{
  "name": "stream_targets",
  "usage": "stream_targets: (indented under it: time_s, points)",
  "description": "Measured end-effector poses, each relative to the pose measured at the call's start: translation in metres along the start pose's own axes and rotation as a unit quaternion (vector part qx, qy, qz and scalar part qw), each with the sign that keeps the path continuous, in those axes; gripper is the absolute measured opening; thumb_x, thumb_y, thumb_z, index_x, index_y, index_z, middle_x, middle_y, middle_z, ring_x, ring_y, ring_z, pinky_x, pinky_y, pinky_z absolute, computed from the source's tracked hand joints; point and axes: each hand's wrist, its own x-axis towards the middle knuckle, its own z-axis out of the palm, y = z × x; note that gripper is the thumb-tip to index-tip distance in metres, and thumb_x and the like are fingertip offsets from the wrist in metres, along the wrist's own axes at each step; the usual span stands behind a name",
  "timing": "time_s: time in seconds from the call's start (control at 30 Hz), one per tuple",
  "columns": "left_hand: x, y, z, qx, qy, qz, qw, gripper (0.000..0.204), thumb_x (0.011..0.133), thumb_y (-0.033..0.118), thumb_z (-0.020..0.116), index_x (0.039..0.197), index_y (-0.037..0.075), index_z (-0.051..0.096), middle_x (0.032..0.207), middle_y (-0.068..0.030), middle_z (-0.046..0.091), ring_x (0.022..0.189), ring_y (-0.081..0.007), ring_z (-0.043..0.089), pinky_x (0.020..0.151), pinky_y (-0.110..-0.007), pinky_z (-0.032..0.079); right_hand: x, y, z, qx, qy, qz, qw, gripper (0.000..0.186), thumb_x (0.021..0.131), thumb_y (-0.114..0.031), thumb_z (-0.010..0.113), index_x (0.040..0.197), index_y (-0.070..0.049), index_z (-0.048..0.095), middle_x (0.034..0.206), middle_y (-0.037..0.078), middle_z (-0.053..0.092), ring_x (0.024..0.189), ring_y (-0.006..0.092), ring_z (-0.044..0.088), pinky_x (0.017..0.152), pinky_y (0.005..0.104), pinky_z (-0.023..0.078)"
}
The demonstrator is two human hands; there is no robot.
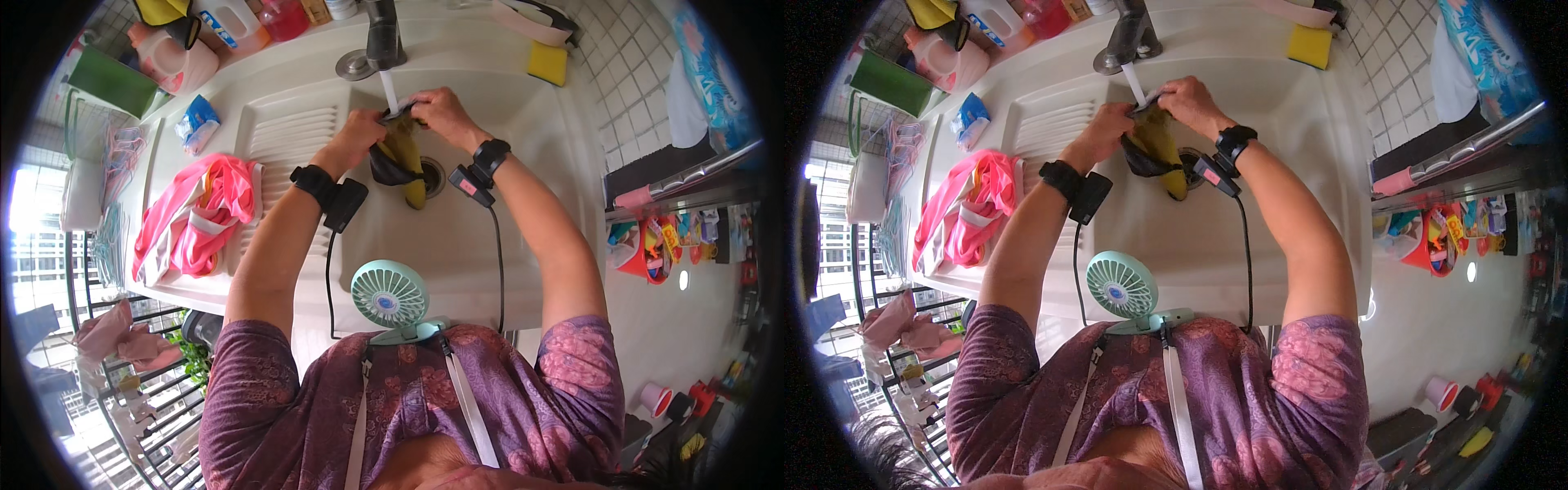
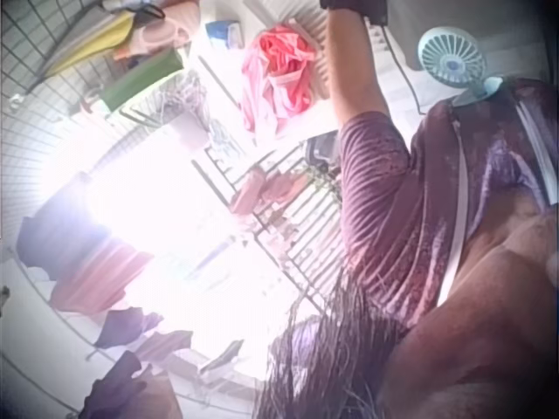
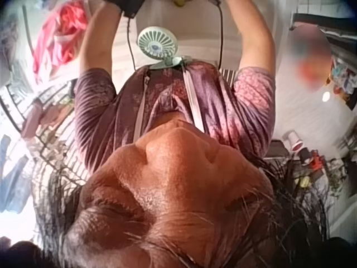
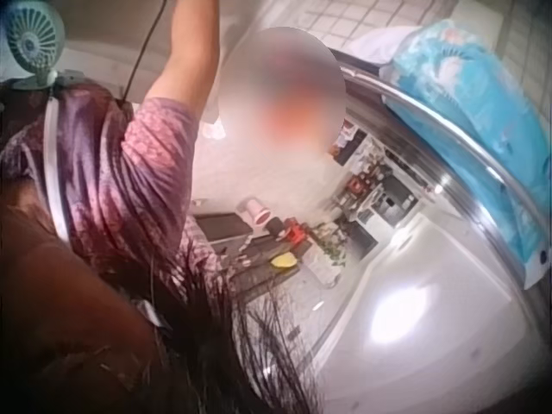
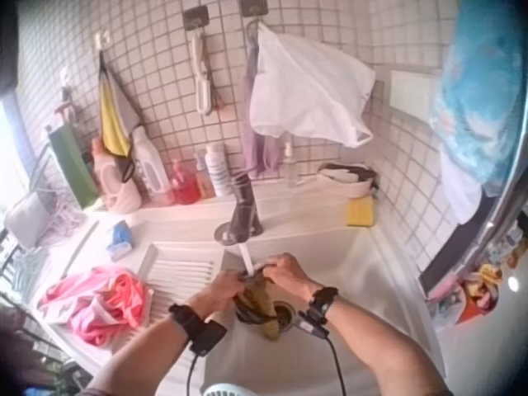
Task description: The person washes a yellow cloth by hand under running water in a sink, rubbing the fabric against itself and rinsing different sections.
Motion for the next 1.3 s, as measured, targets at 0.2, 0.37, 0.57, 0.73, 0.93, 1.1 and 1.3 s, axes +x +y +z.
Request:
stream_targets:
  time_s: [0.2,0.37,0.57,0.73,0.93,1.1,1.3]
  points:
    - [0.002,-0.009,0.002,0.334,0.052,0.135,0.931,0.013,0.072,0.004,0.054,0.083,-0.002,0.057,0.073,-0.0116,0.056,0.068,-0.02,0.058,0.058,-0.034,0.046,-0.002,-0.022,-0.005,0.101,0.022,0.098,0.99,0.015,0.074,-0.014,0.06,0.08,-0.001,0.063,0.074,0.003,0.061,0.066,0.0136,0.056,0.057,0.0281,0.047]
    - [-0.004,-0.018,-0.018,0.277,-0.04,0.309,0.909,0.013,0.078,0.007,0.051,0.088,-0.001,0.056,0.079,-0.0122,0.057,0.071,-0.0236,0.059,0.067,-0.036,0.05,0.001,0.001,0.018,-0.232,0.183,-0.103,0.95,0.019,0.074,-0.017,0.057,0.081,0.001,0.061,0.075,0.02,0.062,0.071,0.0366,0.059,0.065,0.0428,0.048]
    - [-0.024,0.008,0.01,-0.303,-0.06,-0.044,0.95,0.014,0.079,0.007,0.056,0.078,-0.007,0.057,0.073,-0.0128,0.056,0.07,-0.0249,0.06,0.062,-0.04,0.05,-0.011,0.028,0.053,-0.249,0.147,-0.078,0.954,0.018,0.079,-0.015,0.05,0.082,0.002,0.053,0.076,0.027,0.059,0.076,0.0449,0.056,0.07,0.0506,0.044]
    - [-0.017,-0.005,0.001,-0.247,-0.081,0.041,0.965,0.012,0.081,0.005,0.048,0.086,-0.004,0.055,0.084,-0.0126,0.058,0.077,-0.0251,0.059,0.069,-0.038,0.049,-0.007,0.032,0.039,-0.243,0.156,-0.056,0.956,0.021,0.079,-0.015,0.05,0.087,0.004,0.05,0.081,0.029,0.058,0.08,0.0461,0.055,0.073,0.0519,0.043]
    - [-0.026,0.001,-0.006,0.093,-0.052,0.13,0.986,0.01,0.076,0.001,0.051,0.081,-0.003,0.058,0.083,-0.0114,0.059,0.08,-0.0234,0.059,0.067,-0.036,0.049,-0.013,0.02,0.057,-0.175,0.122,-0.13,0.968,0.018,0.076,-0.007,0.05,0.091,0.003,0.052,0.079,0.028,0.058,0.079,0.0436,0.056,0.068,0.0463,0.045]
    - [-0.033,0.018,-0.003,0.084,0.094,0.028,0.992,0.014,0.074,0.0,0.051,0.082,-0.006,0.061,0.081,-0.0072,0.058,0.075,-0.0174,0.057,0.062,-0.028,0.047,-0.002,0.03,0.008,-0.016,0.054,-0.001,0.998,0.015,0.073,-0.005,0.056,0.085,0.004,0.059,0.072,0.014,0.061,0.07,0.0229,0.056,0.065,0.0317,0.045]
    - [-0.02,-0.008,-0.011,-0.068,0.074,0.06,0.993,0.02,0.075,-0.003,0.048,0.089,-0.007,0.062,0.083,-0.007,0.059,0.075,-0.0148,0.056,0.06,-0.029,0.045,0.0,-0.004,0.007,0.178,-0.026,0.004,0.984,0.013,0.077,-0.007,0.059,0.086,0.002,0.062,0.078,0.001,0.059,0.075,0.0077,0.052,0.066,0.0222,0.042]
